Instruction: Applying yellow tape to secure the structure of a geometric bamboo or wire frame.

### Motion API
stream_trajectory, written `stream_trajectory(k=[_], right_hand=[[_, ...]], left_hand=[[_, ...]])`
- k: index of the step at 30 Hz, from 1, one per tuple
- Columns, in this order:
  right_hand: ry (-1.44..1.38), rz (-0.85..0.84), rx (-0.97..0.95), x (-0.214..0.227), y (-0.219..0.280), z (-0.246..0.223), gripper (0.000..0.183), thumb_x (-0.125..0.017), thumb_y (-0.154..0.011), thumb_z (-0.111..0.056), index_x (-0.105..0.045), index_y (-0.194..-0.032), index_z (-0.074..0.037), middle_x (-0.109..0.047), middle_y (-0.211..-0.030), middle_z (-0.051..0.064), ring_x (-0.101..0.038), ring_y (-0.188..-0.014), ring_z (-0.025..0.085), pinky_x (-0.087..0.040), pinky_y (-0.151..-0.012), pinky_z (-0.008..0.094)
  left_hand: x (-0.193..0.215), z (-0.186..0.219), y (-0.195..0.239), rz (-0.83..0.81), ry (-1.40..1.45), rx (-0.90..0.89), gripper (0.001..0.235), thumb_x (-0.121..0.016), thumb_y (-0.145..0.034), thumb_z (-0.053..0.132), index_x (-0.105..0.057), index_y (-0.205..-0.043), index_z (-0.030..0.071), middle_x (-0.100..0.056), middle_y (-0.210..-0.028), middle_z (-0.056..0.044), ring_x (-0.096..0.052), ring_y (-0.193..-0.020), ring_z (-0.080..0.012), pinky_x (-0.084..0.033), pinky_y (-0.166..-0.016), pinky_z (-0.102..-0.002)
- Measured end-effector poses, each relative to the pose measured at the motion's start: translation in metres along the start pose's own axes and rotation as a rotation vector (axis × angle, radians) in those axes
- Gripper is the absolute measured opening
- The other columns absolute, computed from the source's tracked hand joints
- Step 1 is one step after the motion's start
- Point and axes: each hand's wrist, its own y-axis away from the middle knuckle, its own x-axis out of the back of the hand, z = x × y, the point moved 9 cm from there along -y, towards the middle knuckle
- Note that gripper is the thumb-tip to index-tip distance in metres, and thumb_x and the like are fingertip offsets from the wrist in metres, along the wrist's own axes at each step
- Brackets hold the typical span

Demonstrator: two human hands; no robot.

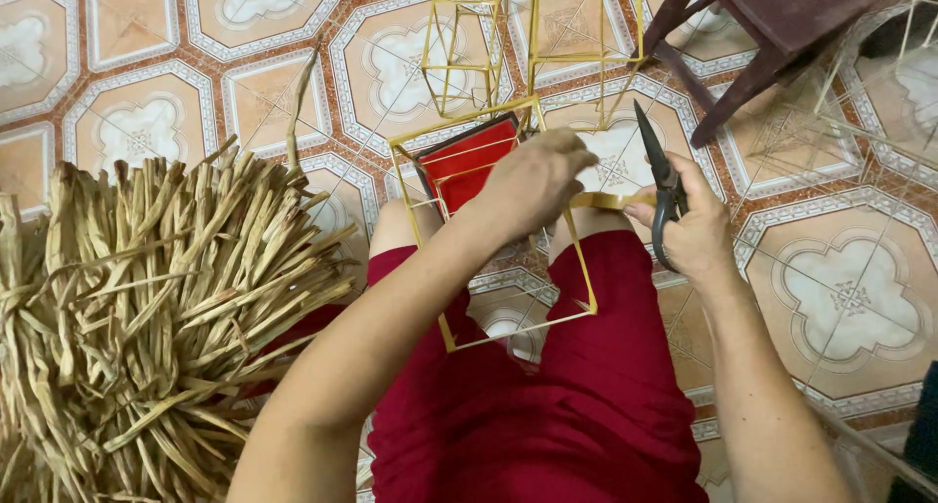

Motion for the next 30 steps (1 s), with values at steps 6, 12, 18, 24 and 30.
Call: stream_trajectory(k=[6,12,18,24,30], right_hand=[[-0.202,0.017,-0.081,0.001,0.002,0.006,0.064,-0.081,-0.084,-0.005,-0.056,-0.143,-0.007,-0.074,-0.1,0.006,-0.07,-0.094,0.011,-0.056,-0.082,0.026],[-0.079,0.035,-0.189,0.001,0.007,0.006,0.066,-0.082,-0.08,-0.002,-0.056,-0.141,-0.007,-0.075,-0.097,0.007,-0.071,-0.09,0.015,-0.057,-0.079,0.03],[-0.26,0.078,-0.207,0.027,0.05,-0.002,0.056,-0.075,-0.086,-0.019,-0.051,-0.134,-0.005,-0.07,-0.101,0.007,-0.072,-0.096,0.017,-0.062,-0.085,0.031],[-0.508,-0.582,-0.692,-0.034,0.124,0.032,0.057,-0.07,-0.083,-0.04,-0.058,-0.13,-0.01,-0.067,-0.074,0.005,-0.062,-0.064,0.016,-0.05,-0.056,0.026],[-0.502,-0.67,-0.674,-0.058,0.114,0.032,0.057,-0.061,-0.089,-0.05,-0.058,-0.124,-0.006,-0.057,-0.063,0.001,-0.051,-0.049,0.01,-0.04,-0.04,0.022]], left_hand=[[-0.002,0.046,-0.035,-0.495,-0.231,-0.003,0.036,-0.067,-0.091,0.044,-0.067,-0.127,0.038,-0.064,-0.128,-0.003,-0.056,-0.126,-0.0238,-0.027,-0.117,-0.055],[-0.071,0.031,-0.049,-0.71,-0.074,-0.04,0.039,-0.082,-0.079,0.029,-0.073,-0.117,0.035,-0.075,-0.113,0.004,-0.068,-0.109,-0.0172,-0.056,-0.091,-0.04],[-0.064,0.0,-0.052,-0.683,-0.166,0.05,0.035,-0.088,-0.075,0.031,-0.077,-0.108,0.027,-0.075,-0.107,-0.001,-0.071,-0.099,-0.0202,-0.058,-0.085,-0.04],[-0.056,0.007,-0.059,-0.676,-0.162,-0.047,0.031,-0.089,-0.074,0.027,-0.08,-0.103,0.026,-0.076,-0.105,-0.002,-0.071,-0.1,-0.0218,-0.058,-0.085,-0.04],[-0.064,0.0,-0.066,-0.579,0.001,0.021,0.034,-0.09,-0.072,0.03,-0.079,-0.103,0.026,-0.075,-0.104,-0.004,-0.071,-0.099,-0.022,-0.057,-0.084,-0.039]])
